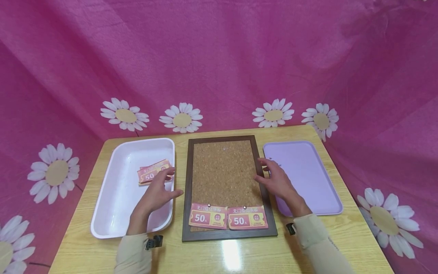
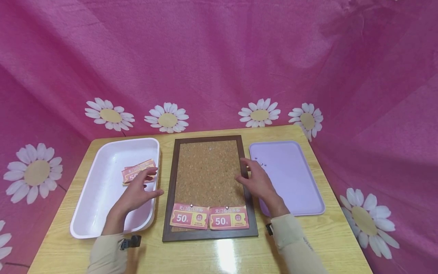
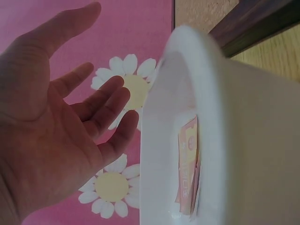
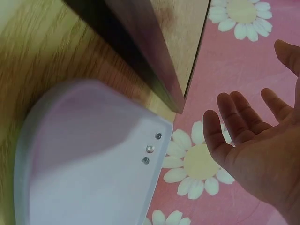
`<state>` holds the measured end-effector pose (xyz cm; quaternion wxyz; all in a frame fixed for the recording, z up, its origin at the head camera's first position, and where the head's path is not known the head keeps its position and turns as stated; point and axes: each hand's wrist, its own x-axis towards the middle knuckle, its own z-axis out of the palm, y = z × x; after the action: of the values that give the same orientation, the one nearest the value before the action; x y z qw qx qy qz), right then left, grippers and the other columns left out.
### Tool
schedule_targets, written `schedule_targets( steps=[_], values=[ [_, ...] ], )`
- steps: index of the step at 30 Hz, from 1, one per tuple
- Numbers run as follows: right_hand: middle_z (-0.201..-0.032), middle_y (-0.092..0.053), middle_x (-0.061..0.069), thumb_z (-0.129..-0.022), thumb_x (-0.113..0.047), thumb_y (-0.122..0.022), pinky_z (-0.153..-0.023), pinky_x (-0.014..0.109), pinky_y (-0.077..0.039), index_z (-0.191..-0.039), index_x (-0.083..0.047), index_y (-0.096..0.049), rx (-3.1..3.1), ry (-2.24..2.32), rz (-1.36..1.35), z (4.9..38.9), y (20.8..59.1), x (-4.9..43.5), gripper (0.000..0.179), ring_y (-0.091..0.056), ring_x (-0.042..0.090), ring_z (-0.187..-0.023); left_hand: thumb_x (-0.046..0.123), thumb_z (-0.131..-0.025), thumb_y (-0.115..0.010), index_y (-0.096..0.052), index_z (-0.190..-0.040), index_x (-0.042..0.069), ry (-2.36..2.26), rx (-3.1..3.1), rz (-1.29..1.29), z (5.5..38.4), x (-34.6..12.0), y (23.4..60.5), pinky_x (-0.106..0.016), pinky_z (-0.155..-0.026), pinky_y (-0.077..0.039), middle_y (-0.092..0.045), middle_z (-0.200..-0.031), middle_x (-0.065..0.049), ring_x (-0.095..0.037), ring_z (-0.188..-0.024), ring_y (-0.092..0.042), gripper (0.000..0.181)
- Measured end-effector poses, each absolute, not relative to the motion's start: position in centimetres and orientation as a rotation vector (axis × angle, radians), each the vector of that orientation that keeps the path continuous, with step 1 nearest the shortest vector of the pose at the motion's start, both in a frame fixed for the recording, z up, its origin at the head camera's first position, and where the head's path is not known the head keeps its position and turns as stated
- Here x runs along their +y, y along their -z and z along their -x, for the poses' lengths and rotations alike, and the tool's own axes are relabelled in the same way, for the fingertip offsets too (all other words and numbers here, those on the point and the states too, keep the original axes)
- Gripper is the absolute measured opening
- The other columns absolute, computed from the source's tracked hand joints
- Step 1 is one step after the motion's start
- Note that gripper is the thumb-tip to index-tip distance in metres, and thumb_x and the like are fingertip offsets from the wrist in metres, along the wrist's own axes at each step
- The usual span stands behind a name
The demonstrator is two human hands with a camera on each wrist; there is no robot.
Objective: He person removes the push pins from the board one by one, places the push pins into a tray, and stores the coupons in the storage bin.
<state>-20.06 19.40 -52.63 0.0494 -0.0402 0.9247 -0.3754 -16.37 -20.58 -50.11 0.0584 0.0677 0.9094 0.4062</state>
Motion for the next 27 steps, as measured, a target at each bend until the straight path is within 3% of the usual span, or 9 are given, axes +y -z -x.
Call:
schedule_targets(
  steps=[10, 20, 27],
  values=[
    [-0.141, -0.049, 0.011, -0.085, -0.034, -0.071, -0.1, 0.055, -0.043, -0.146, -0.02, -0.038, 2.774, 1.124, 0.121, 19.2, 52.2, 17.9, 0.07, -0.051, 0.033, -0.126, 0.022, -0.076, -0.081, -0.04, -0.143, 0.009, -1.212, 2.734, -0.216, 15.8, -19.5, 50.6, -0.052, -0.099, -0.044, -0.048, -0.14, -0.018, -0.037, -0.123, -0.049, 0.08],
    [-0.136, -0.053, 0.009, -0.084, -0.034, -0.072, -0.094, 0.053, -0.048, -0.143, -0.022, -0.043, 2.707, 1.122, 0.221, 17.8, 51.9, 15.8, 0.067, -0.057, 0.031, -0.119, 0.023, -0.074, -0.083, -0.042, -0.143, 0.019, -1.087, 2.68, -0.138, 14.9, -17.8, 50.3, -0.05, -0.097, -0.048, -0.048, -0.141, -0.011, -0.034, -0.125, -0.05, 0.08],
    [-0.13, -0.057, 0.01, -0.083, -0.032, -0.074, -0.094, 0.049, -0.049, -0.14, -0.018, -0.047, 2.721, 1.101, 0.324, 17.2, 52.6, 14.7, 0.064, -0.059, 0.028, -0.115, 0.027, -0.071, -0.086, -0.044, -0.142, 0.018, -1.018, 2.686, -0.151, 14.5, -16.6, 50.6, -0.049, -0.099, -0.047, -0.049, -0.141, -0.008, -0.031, -0.125, -0.051, 0.083]
  ],
)
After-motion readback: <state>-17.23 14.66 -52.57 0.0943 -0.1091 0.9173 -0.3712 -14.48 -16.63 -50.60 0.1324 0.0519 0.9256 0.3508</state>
